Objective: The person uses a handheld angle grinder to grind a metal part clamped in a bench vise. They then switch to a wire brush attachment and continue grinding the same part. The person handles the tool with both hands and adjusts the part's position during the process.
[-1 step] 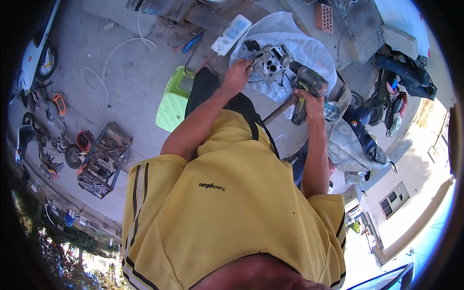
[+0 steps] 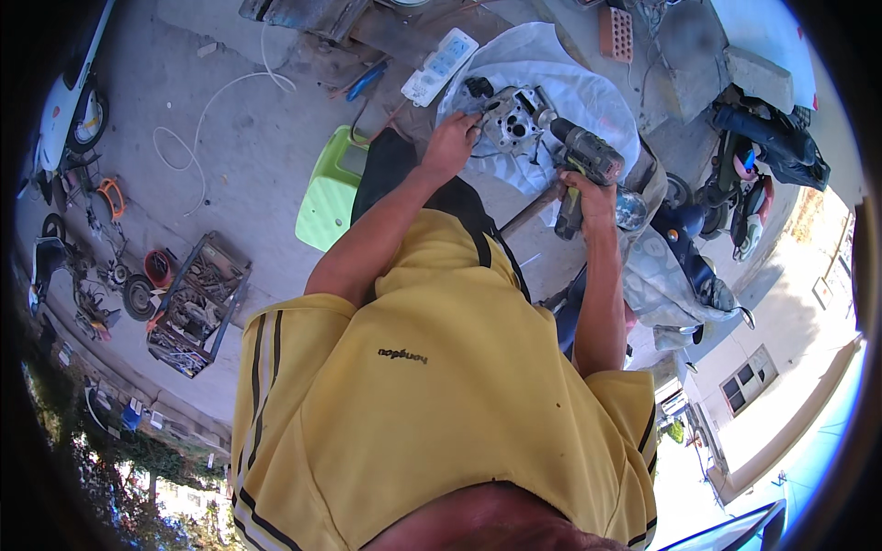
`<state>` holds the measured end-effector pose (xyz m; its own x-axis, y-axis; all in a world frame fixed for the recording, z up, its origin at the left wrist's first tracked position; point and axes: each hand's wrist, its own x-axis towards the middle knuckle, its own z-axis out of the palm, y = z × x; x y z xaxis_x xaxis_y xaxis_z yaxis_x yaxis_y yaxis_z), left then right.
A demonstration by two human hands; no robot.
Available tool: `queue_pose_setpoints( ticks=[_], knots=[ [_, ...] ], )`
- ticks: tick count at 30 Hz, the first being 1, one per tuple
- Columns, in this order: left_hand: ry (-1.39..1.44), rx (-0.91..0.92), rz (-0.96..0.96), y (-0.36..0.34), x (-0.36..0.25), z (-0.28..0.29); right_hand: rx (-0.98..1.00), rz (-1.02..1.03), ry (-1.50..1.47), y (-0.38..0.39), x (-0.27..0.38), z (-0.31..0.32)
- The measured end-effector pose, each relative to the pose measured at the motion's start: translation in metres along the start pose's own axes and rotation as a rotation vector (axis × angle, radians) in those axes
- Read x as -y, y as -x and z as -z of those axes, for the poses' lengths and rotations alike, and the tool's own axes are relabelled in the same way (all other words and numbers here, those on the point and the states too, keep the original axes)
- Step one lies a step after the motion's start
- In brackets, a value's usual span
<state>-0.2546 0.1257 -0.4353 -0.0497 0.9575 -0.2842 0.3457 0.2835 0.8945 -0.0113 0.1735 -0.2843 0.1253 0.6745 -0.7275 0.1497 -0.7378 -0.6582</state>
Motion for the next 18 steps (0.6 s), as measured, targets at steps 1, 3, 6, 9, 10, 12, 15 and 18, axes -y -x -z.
queue_pose_setpoints(
  ticks=[1, 3, 6, 9, 10, 12, 15, 18],
  knots=[
    [0.0, 0.002, 0.007, 0.0, 0.0, 0.0, 0.02, -0.003, 0.01, 0.001, -0.002, 0.001],
    [0.024, 0.004, 0.009, 0.0, 0.001, 0.0, 0.052, -0.011, 0.045, 0.003, -0.006, 0.001],
    [0.012, 0.013, 0.002, 0.001, 0.0, 0.001, 0.076, -0.03, 0.099, 0.002, -0.015, -0.006],
    [-0.006, 0.025, -0.005, 0.0, -0.004, 0.003, 0.07, -0.056, 0.144, -0.008, -0.009, -0.011],
    [-0.009, 0.029, -0.006, 0.0, -0.005, 0.004, 0.076, -0.07, 0.198, -0.011, -0.003, -0.013],
    [0.003, 0.014, 0.004, 0.0, -0.004, 0.004, 0.084, -0.094, 0.316, -0.012, 0.018, -0.014],
    [0.006, 0.0, -0.008, 0.0, -0.002, 0.002, 0.108, -0.106, 0.389, -0.019, 0.026, -0.007],
    [0.01, -0.006, -0.025, -0.001, 0.0, 0.0, 0.158, -0.13, 0.433, -0.035, 0.027, 0.003]
  ],
)
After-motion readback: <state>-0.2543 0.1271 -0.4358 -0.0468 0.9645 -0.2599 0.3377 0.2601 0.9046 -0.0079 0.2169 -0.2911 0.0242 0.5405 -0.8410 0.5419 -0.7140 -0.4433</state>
